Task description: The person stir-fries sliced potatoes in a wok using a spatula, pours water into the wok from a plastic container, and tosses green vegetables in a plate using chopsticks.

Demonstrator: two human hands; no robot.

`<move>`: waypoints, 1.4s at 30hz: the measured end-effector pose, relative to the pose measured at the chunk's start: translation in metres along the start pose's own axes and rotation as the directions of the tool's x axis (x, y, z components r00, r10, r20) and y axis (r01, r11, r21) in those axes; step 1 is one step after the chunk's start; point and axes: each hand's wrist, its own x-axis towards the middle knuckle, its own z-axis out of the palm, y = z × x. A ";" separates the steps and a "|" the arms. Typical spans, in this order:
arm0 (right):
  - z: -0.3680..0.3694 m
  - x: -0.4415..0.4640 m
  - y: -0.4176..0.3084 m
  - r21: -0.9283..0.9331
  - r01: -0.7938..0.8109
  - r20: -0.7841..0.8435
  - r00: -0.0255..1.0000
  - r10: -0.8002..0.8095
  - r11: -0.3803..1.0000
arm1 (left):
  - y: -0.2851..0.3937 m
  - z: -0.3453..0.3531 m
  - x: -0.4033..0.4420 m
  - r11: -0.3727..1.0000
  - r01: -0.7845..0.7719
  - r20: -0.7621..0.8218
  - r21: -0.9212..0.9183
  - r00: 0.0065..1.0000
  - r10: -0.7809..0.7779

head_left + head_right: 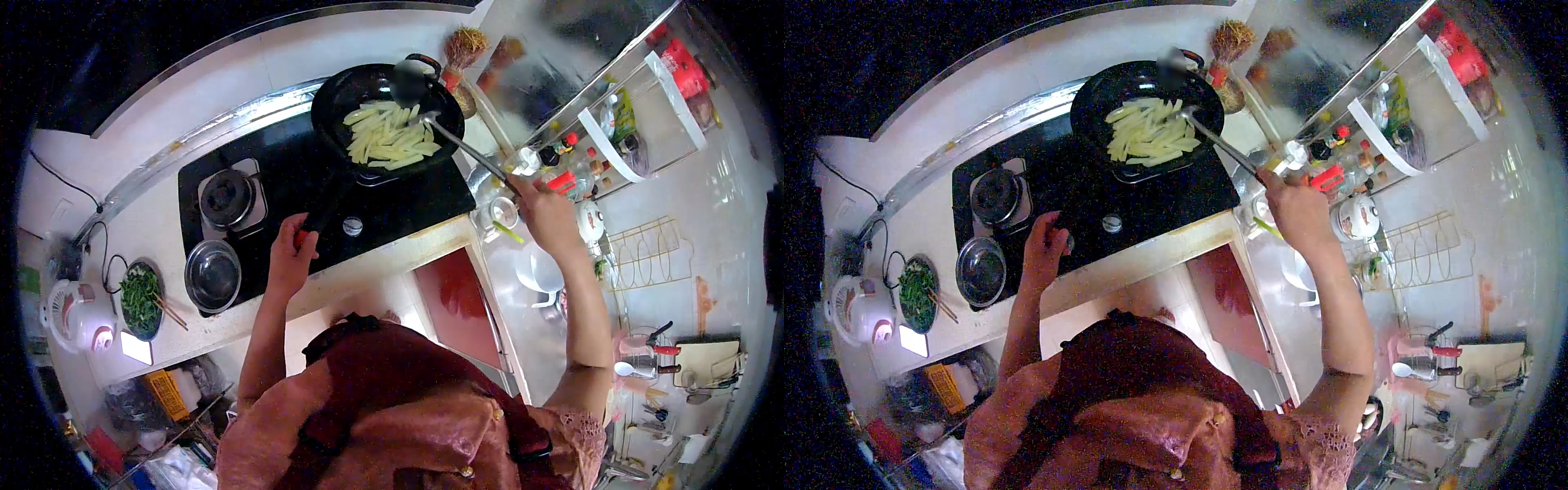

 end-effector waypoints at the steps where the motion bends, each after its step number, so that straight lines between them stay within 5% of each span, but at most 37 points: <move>1: 0.005 0.004 0.000 0.010 -0.006 -0.017 1.000 0.006 1.000 | 0.000 0.000 -0.001 1.000 0.001 0.001 0.007 1.000 -0.001; 11: 0.012 0.016 0.002 0.009 -0.028 0.028 0.999 0.028 1.000 | 0.001 0.001 0.000 0.998 -0.039 -0.007 0.038 0.999 0.040; 18: 0.044 0.049 -0.013 0.326 0.036 -0.029 0.999 -0.028 0.945 | 0.003 -0.001 -0.001 0.999 0.031 0.001 0.036 1.000 -0.031; 33: 0.038 0.050 -0.037 0.320 0.122 0.040 0.989 -0.143 0.940 | -0.008 -0.001 0.000 0.999 0.011 0.011 -0.034 1.000 -0.011; 42: 0.078 0.085 -0.062 0.184 0.037 -0.090 0.996 -0.020 0.982 | 0.004 -0.001 0.000 1.000 0.004 0.004 0.006 1.000 -0.004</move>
